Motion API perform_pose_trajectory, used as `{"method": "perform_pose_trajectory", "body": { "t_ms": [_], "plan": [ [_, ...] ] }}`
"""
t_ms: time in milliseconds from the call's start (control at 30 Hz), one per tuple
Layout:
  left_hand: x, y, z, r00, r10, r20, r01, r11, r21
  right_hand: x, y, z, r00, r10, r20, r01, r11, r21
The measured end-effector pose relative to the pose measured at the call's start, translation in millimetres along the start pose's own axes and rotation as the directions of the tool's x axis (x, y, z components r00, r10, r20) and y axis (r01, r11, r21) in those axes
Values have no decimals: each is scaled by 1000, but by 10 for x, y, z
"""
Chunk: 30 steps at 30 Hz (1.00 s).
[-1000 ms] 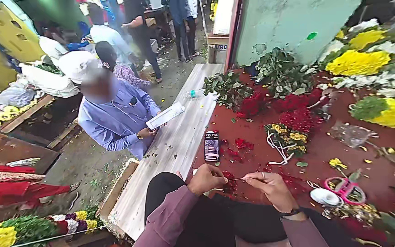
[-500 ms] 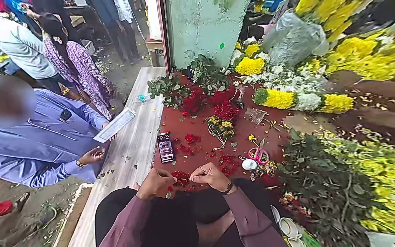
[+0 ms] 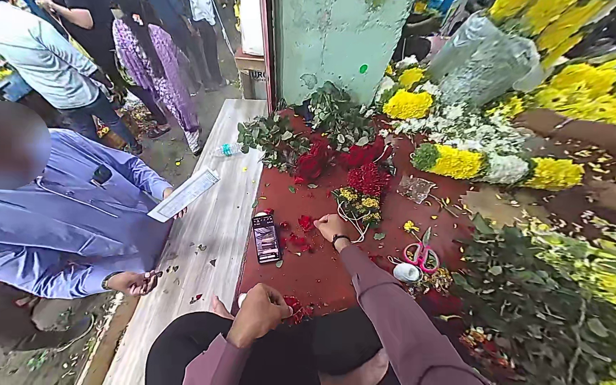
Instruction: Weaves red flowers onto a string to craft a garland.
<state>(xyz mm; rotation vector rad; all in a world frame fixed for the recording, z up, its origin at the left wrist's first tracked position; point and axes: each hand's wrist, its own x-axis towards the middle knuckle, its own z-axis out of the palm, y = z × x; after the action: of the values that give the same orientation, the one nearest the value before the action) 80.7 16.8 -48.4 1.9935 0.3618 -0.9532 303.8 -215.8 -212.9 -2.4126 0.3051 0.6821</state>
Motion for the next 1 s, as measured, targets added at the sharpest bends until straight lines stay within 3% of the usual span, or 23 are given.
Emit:
{"method": "perform_pose_trajectory", "body": {
  "t_ms": [100, 267, 433, 567, 767, 1000],
  "plan": [
    [25, 12, 10, 999, -20, 33, 20, 1000, -11, 246, -205, 230, 993, 105, -55, -104, 994, 16],
    [20, -20, -9, 999, 44, -3, -44, 999, 9, 322, -268, 391, 997, 5, -75, 1, 996, 85],
    [61, 176, 89, 997, 80, -19, -78, 994, 71, 439, -93, 467, 993, 93, -73, -96, 995, -40],
    [83, 37, 76, 998, 55, -17, -53, 993, 102, 488, -219, 592, 991, 52, -125, -63, 994, -91],
    [72, 114, 58, 997, 80, -14, -78, 989, 127, 236, -199, 217, 985, -67, -160, 99, 975, 198],
    [14, 89, 25, 995, 97, -13, -94, 987, 132, -547, 378, -56, 994, -104, 24, 81, 882, 464]
  ]
}}
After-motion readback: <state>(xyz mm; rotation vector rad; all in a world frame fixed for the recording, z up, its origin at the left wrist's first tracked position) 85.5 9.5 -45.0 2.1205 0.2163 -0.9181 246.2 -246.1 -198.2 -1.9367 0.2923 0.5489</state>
